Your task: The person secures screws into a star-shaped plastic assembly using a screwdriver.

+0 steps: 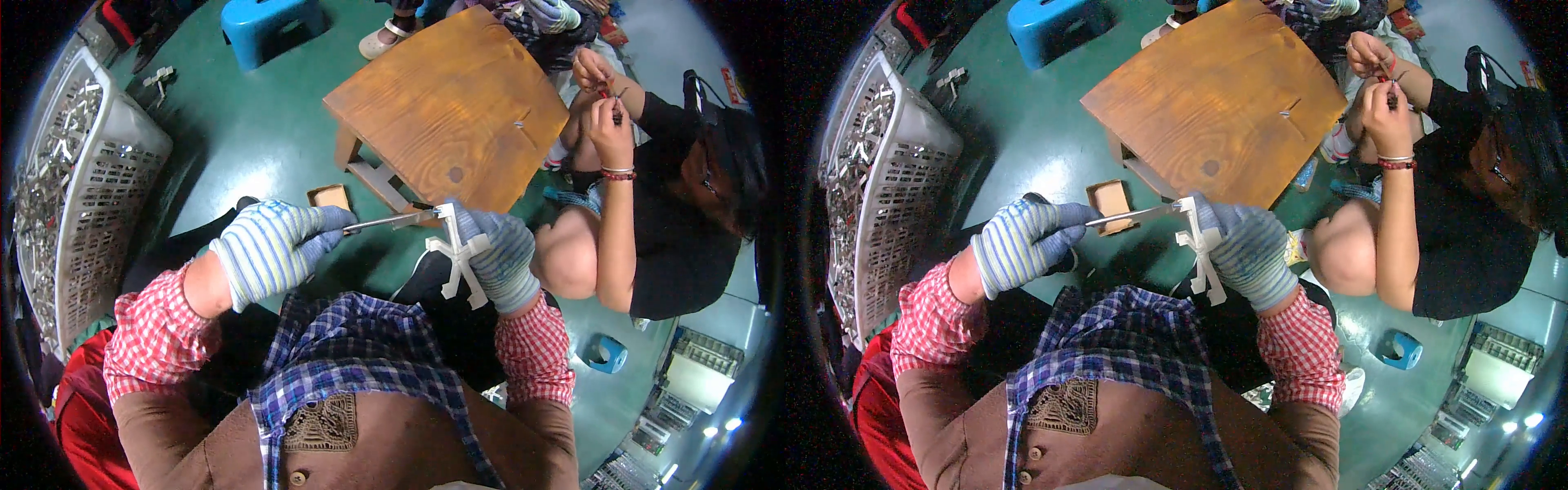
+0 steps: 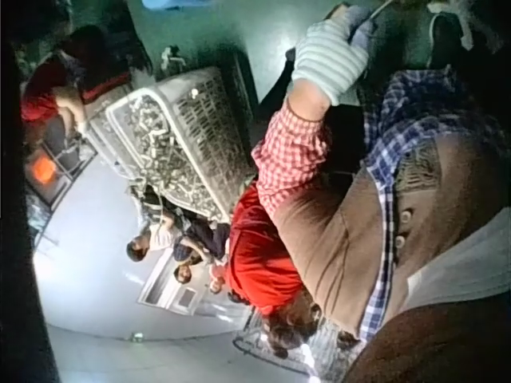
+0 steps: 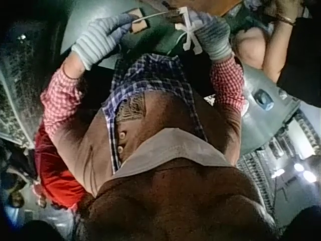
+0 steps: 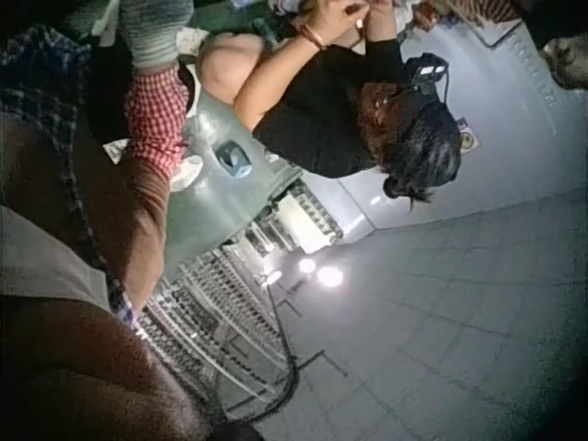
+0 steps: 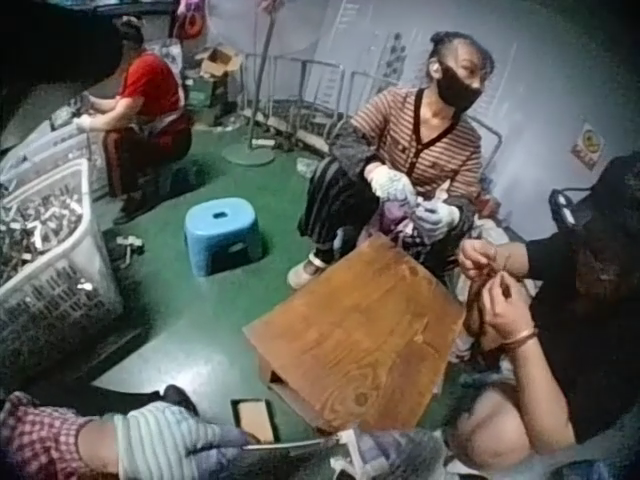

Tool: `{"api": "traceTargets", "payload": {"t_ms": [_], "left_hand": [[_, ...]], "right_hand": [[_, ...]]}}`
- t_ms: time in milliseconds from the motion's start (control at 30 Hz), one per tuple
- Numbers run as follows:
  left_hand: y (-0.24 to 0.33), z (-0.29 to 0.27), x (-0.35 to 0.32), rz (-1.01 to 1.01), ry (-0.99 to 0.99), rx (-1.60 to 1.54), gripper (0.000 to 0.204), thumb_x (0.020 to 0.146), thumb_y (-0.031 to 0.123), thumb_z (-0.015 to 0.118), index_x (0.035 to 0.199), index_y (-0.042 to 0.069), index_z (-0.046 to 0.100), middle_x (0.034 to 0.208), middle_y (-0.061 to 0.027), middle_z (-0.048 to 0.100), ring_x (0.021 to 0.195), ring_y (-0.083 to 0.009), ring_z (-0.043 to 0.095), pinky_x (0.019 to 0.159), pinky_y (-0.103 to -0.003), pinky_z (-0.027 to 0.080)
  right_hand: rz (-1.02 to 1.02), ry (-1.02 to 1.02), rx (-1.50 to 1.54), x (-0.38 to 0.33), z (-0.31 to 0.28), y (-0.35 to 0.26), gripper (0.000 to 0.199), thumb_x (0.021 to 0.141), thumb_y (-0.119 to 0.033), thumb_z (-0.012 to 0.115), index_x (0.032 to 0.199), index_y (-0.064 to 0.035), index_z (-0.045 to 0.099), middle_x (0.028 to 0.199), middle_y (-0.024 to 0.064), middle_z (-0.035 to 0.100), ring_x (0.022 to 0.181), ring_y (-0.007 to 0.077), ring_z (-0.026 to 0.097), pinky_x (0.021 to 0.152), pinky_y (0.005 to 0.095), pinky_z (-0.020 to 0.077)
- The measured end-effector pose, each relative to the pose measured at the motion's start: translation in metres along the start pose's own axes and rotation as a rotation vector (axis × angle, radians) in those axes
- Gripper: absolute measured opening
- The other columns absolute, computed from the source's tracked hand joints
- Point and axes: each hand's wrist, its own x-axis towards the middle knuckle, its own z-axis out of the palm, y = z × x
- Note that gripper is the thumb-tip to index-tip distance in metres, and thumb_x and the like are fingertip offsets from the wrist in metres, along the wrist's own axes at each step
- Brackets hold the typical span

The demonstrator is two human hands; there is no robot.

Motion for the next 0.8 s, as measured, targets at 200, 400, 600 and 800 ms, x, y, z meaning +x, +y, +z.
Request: {"api": "traceTargets", "payload": {"t_ms": [200, 400, 600, 800], "left_hand": [[0.001, 0.004, -0.003, -0.054, -0.095, 0.068, 0.028, 0.088, 0.019, 0.057, 0.113, 0.010, 0.067, 0.084, -0.0190, 0.068, 0.075, -0.0336, 0.066, 0.068, -0.038, 0.054], [0.005, 0.009, -0.004, 0.261, 0.041, 0.694, 0.034, 0.083, 0.016, 0.057, 0.116, 0.009, 0.062, 0.058, -0.0089, 0.055, 0.051, -0.0240, 0.057, 0.043, -0.038, 0.041], [0.009, 0.012, 0.004, 0.377, 0.057, 1.059, 0.037, 0.081, 0.016, 0.053, 0.117, 0.009, 0.059, 0.067, -0.0061, 0.055, 0.057, -0.0209, 0.057, 0.047, -0.034, 0.043], [0.018, -0.006, 0.012, 0.214, 0.007, 0.812, 0.044, 0.073, 0.015, 0.062, 0.117, 0.011, 0.059, 0.070, -0.0096, 0.059, 0.060, -0.0278, 0.059, 0.055, -0.039, 0.045]], "right_hand": [[0.114, -0.073, 0.074, -0.009, 0.003, -0.005, 0.023, 0.082, -0.022, 0.061, 0.103, -0.0141, 0.067, 0.074, 0.0031, 0.061, 0.064, 0.0237, 0.058, 0.055, 0.0363, 0.0435], [0.018, -0.074, 0.179, -0.008, 0.001, 0.002, 0.019, 0.081, -0.024, 0.064, 0.095, -0.0117, 0.068, 0.070, 0.0063, 0.061, 0.065, 0.0263, 0.060, 0.056, 0.0364, 0.0455], [0.235, -0.176, 0.664, -0.015, 0.024, -0.007, 0.020, 0.079, -0.027, 0.065, 0.086, -0.0092, 0.070, 0.071, 0.0103, 0.065, 0.067, 0.0288, 0.064, 0.056, 0.0375, 0.0491], [0.050, -0.047, 0.337, 0.001, 0.002, -0.009, 0.029, 0.078, -0.021, 0.068, 0.104, -0.0076, 0.067, 0.078, 0.0053, 0.068, 0.069, 0.0241, 0.066, 0.058, 0.0345, 0.0510]]}}
